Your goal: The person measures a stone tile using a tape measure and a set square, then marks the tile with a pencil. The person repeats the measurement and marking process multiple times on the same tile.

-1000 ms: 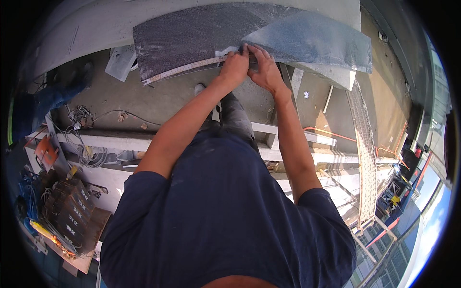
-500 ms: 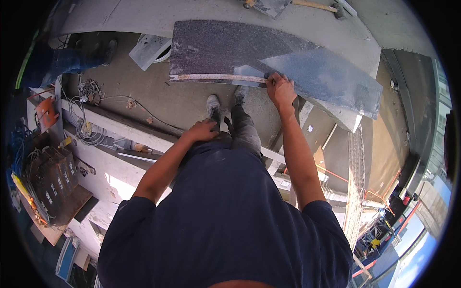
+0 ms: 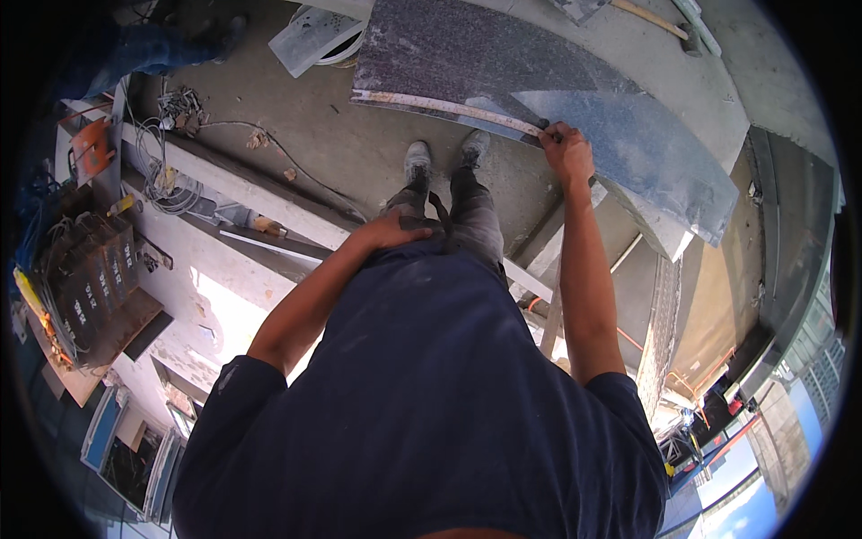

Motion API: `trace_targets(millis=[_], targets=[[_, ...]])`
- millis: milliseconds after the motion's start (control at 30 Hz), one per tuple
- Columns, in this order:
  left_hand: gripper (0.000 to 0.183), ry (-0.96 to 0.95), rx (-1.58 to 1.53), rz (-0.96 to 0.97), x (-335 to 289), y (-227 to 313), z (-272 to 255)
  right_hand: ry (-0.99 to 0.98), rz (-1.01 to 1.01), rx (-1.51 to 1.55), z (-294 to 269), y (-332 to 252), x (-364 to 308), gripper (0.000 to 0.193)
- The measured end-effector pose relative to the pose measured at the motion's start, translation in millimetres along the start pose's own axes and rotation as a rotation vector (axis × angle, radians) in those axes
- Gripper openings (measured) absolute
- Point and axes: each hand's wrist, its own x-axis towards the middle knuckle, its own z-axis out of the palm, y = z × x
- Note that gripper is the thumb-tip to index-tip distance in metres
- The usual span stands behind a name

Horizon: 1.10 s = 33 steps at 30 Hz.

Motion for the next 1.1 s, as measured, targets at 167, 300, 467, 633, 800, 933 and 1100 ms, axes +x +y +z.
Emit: trace_targets(millis=[167,300,467,633,800,933,1100], targets=[[0.097,0.054,-0.099,-0.131,44,-25,25,0.07,-0.08,-0.07,-1,-1,7,0.026],[0.054,0.053,0.266,0.12,55,-29,13,0.052,-0.002,0.023,1,5,-4,0.024],[0.037,0.27,0.303,0.09,18,-1,10,0.112,-0.08,-0.018,-5,-7,-9,0.021],[0.049,0.139,0.027,0.093,137,-74,72,0.002,-0.051,0.032,3,-18,-6,0.018],[0.049,-0.115,0.272,0.225,201,-91,69,0.04,-0.004,0.099,-1,-8,-6,0.017],[0.047,0.069,0.437,0.2,101,41,29,0.12,-0.092,0.023,1,8,-3,0.023],[0.058,-0.146,0.317,0.801,203,87,131,0.063,-0.051,0.066,5,3,2,0.022]])
